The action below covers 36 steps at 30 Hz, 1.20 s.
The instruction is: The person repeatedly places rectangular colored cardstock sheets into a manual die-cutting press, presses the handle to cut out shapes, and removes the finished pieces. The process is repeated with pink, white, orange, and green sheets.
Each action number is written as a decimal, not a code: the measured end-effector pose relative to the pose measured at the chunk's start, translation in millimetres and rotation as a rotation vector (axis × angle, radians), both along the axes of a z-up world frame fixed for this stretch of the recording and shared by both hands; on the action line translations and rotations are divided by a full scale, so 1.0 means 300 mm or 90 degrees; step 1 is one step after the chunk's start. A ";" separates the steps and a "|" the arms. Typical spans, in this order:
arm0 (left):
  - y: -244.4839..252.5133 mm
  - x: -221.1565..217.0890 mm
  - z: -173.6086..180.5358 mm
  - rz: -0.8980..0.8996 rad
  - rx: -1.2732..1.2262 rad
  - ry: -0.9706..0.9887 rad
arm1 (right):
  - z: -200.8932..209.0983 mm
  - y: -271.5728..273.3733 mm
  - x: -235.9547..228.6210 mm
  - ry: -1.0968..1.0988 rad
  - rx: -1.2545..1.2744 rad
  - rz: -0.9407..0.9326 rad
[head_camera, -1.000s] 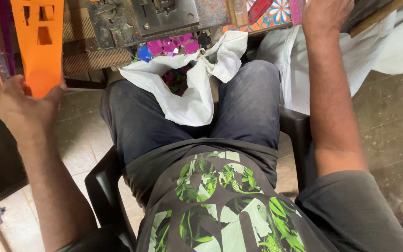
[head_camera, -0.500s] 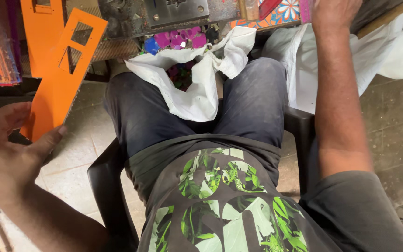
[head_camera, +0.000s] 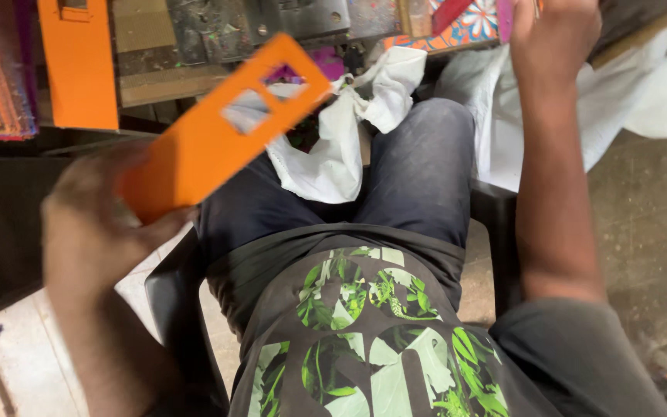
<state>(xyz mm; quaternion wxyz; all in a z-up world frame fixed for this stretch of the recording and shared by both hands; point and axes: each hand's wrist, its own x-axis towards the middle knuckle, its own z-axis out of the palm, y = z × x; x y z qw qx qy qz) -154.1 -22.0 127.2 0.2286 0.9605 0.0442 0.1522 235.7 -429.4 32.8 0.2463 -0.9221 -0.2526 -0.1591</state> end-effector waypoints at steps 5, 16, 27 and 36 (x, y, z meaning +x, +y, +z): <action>-0.039 0.190 -0.103 -0.085 -0.014 -0.008 | 0.197 0.188 -0.389 -0.131 0.003 0.364; -0.022 0.454 -0.260 -0.170 0.024 -0.070 | 0.128 0.318 -0.388 -0.095 -0.204 0.359; -0.024 0.302 -0.282 -0.001 0.016 -0.026 | 0.081 0.314 -0.381 -0.089 -0.163 0.370; -0.028 0.333 -0.309 -0.003 -0.038 -0.106 | 0.072 0.324 -0.387 -0.137 -0.120 0.345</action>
